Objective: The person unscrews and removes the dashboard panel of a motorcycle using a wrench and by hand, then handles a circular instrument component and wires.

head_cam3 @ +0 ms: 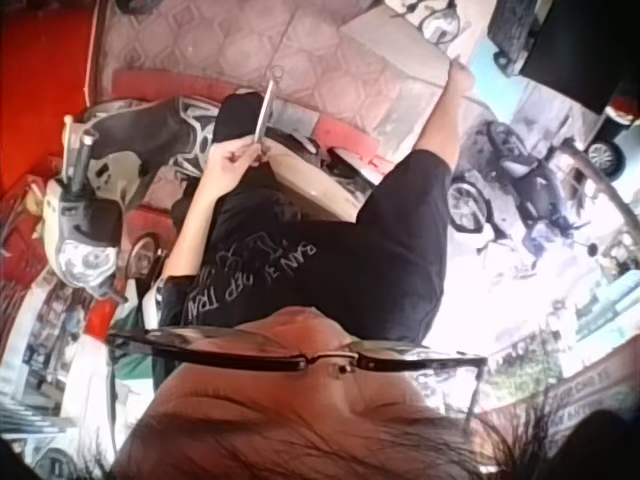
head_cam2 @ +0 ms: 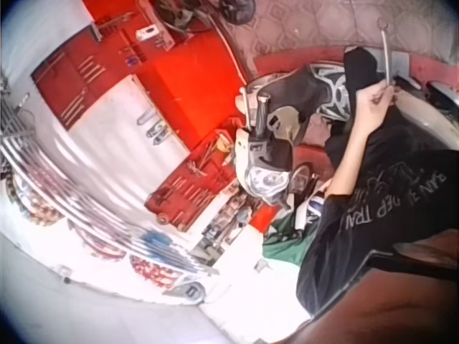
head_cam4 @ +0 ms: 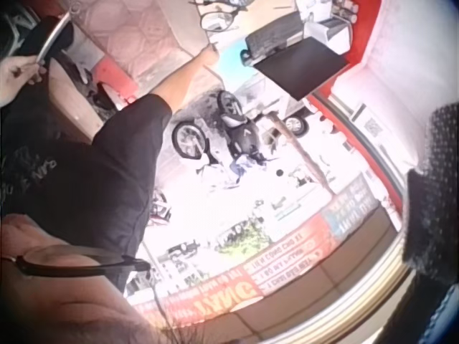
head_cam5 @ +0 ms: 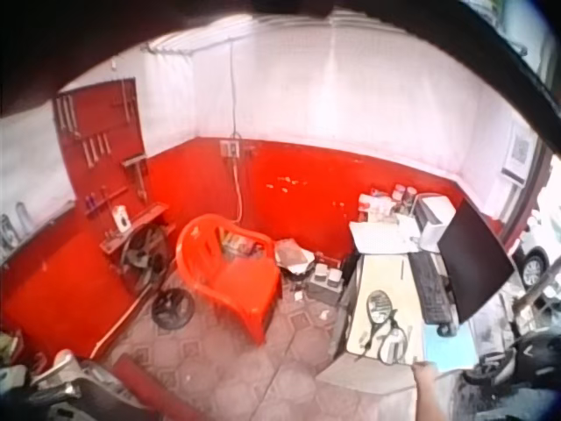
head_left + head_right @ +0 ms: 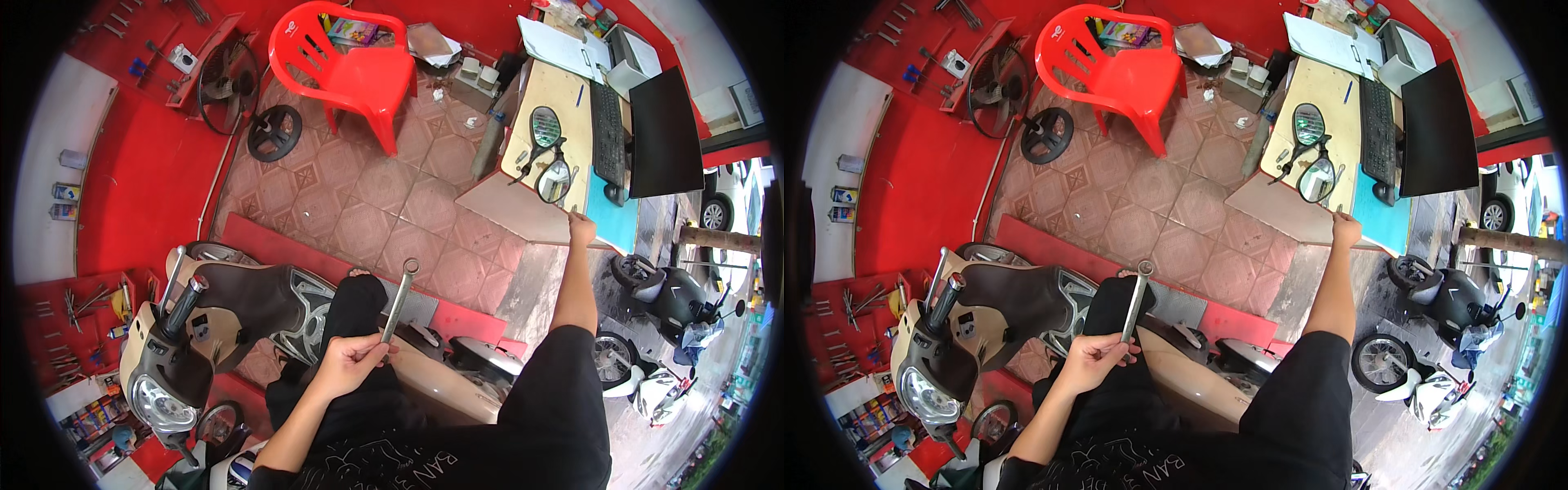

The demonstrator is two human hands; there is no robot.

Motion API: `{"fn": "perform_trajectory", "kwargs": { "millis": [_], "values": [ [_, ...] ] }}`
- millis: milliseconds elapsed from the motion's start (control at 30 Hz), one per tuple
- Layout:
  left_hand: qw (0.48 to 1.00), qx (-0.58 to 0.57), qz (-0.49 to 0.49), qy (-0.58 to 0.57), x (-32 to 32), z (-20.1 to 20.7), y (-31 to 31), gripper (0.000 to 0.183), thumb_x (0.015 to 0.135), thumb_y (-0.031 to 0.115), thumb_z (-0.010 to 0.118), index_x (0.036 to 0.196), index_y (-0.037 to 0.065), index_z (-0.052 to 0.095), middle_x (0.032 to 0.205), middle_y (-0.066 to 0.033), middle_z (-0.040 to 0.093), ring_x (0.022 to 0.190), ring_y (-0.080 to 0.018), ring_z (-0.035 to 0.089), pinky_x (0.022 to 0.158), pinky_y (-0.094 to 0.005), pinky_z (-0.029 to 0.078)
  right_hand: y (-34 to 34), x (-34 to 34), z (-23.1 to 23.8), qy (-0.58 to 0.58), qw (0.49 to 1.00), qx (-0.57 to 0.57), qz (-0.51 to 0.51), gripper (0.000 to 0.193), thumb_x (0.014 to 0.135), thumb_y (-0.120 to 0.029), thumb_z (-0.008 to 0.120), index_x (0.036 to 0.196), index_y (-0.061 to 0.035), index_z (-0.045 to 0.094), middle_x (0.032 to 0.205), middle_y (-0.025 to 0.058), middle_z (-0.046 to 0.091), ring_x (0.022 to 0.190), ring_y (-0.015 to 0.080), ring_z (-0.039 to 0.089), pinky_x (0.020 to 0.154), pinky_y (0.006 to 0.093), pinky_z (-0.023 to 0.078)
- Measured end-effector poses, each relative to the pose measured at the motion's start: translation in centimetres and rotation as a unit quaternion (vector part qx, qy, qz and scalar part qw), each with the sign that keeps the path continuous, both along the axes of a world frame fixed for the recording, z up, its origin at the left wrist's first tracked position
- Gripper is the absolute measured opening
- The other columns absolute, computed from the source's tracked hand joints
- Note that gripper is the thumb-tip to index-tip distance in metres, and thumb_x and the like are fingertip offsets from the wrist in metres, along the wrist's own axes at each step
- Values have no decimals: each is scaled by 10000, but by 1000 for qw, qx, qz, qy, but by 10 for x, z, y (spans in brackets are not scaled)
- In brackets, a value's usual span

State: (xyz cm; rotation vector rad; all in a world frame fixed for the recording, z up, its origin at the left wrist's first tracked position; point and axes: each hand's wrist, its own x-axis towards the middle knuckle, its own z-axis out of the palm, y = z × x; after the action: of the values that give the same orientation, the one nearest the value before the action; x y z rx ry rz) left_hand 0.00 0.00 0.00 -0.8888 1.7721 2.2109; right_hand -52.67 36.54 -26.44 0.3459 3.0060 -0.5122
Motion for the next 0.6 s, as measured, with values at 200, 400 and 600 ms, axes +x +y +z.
{"fn": "perform_trajectory", "kwargs": {
  "millis": [200,400,600],
  "values": [
    [999,0,24,29,-5,9,3,241,1012,66,624,1227,-16,695,1040,-117,763,887,-152,733,739,-262,585,-16,75,56,70,866,-494,-44,304,891,-108,767,1161,17,703,949,125,755,820,188,724,757,301,599],
    [994,17,78,69,5,16,-1,257,1016,74,624,1251,-18,678,1047,-115,759,904,-148,725,756,-264,577,-185,259,201,-149,702,-682,141,366,974,-69,677,1321,-3,581,1084,139,731,962,204,712,849,327,591],
    [976,-53,180,108,50,54,-23,289,1026,109,621,1283,-16,662,1053,-76,757,899,-109,710,765,-240,564,-310,395,270,-423,485,-720,260,295,1018,-136,635,1260,32,620,1244,123,656,1134,216,657,1021,393,545]
  ]
}}
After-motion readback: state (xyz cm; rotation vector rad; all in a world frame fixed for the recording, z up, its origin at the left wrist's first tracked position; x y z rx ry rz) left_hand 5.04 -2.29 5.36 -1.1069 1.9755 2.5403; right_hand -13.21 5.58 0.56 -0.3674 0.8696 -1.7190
